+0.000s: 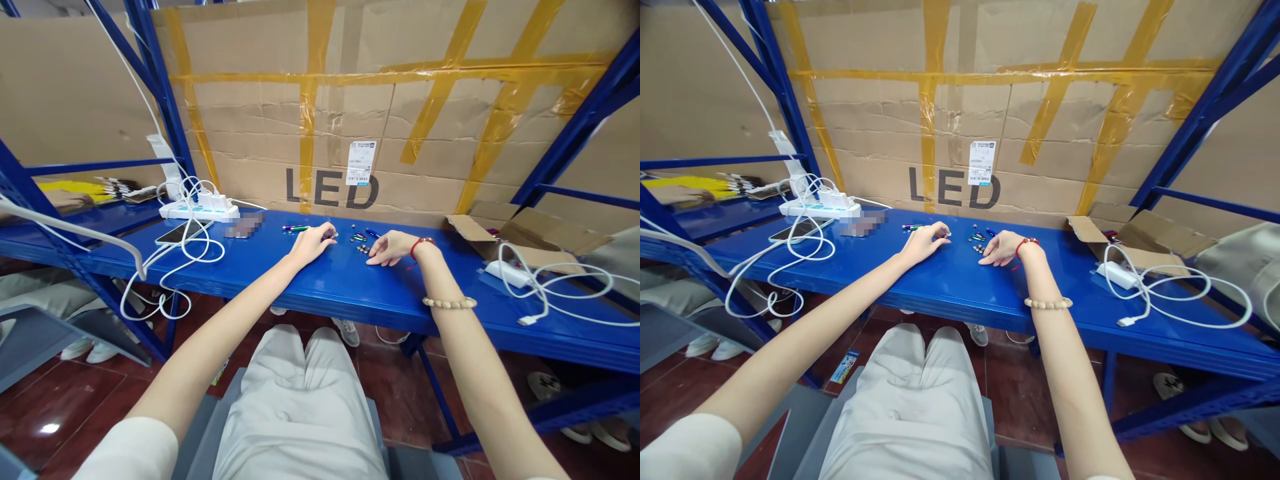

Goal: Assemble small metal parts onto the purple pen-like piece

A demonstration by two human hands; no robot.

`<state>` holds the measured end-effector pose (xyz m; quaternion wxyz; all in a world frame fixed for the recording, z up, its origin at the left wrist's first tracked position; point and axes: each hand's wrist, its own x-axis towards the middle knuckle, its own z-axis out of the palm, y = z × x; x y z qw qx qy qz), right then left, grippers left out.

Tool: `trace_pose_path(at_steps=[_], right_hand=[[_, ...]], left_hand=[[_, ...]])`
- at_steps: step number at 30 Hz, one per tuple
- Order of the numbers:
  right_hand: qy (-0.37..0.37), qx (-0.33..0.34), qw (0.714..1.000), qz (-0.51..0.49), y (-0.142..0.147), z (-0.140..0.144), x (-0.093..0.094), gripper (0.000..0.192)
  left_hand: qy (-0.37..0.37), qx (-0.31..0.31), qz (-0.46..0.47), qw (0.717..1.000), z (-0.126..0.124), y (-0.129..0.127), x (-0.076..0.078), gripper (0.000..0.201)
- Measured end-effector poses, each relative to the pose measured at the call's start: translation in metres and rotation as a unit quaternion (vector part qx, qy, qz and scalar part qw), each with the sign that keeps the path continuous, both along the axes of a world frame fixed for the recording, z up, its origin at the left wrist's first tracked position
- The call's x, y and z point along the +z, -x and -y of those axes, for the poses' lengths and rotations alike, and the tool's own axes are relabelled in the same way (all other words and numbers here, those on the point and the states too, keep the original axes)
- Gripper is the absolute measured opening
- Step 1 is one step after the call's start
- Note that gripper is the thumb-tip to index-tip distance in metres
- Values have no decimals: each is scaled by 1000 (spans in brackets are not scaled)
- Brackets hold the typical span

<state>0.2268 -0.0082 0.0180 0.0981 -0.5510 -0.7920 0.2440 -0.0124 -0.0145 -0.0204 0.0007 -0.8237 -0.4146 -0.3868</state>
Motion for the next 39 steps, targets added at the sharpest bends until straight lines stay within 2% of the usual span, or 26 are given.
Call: trace_pose_path(at_steps=[7, 15, 19, 22, 26, 32, 36, 39], right_hand=[[0, 41, 997, -59, 16, -6, -9, 26], [-61, 67, 993, -69, 35, -4, -15, 18], [-146, 55, 984, -89, 36, -6, -14, 15], [-242, 29, 960, -140, 39, -5, -11, 16], [-303, 61, 930, -198, 50, 1, -9, 19], [-331, 95, 912, -221, 56, 3, -11, 16], [-319, 101, 919, -208, 56, 2, -11, 17], [-315, 71, 928, -188, 55, 1, -10, 23]], left_hand=[[-13, -44, 7, 999, -2, 0, 0, 12], [-14, -55, 9, 998, 1, 0, 1, 12], [-9, -53, 11, 998, 1, -1, 0, 16], [-9, -51, 13, 999, 1, -1, 0, 17], [-12, -50, 18, 999, 1, -1, -1, 16], [-9, -54, 28, 998, 0, -1, -2, 15], [-12, -51, 33, 998, 1, -2, -2, 14], [-21, -31, 41, 998, 1, -2, -1, 13]])
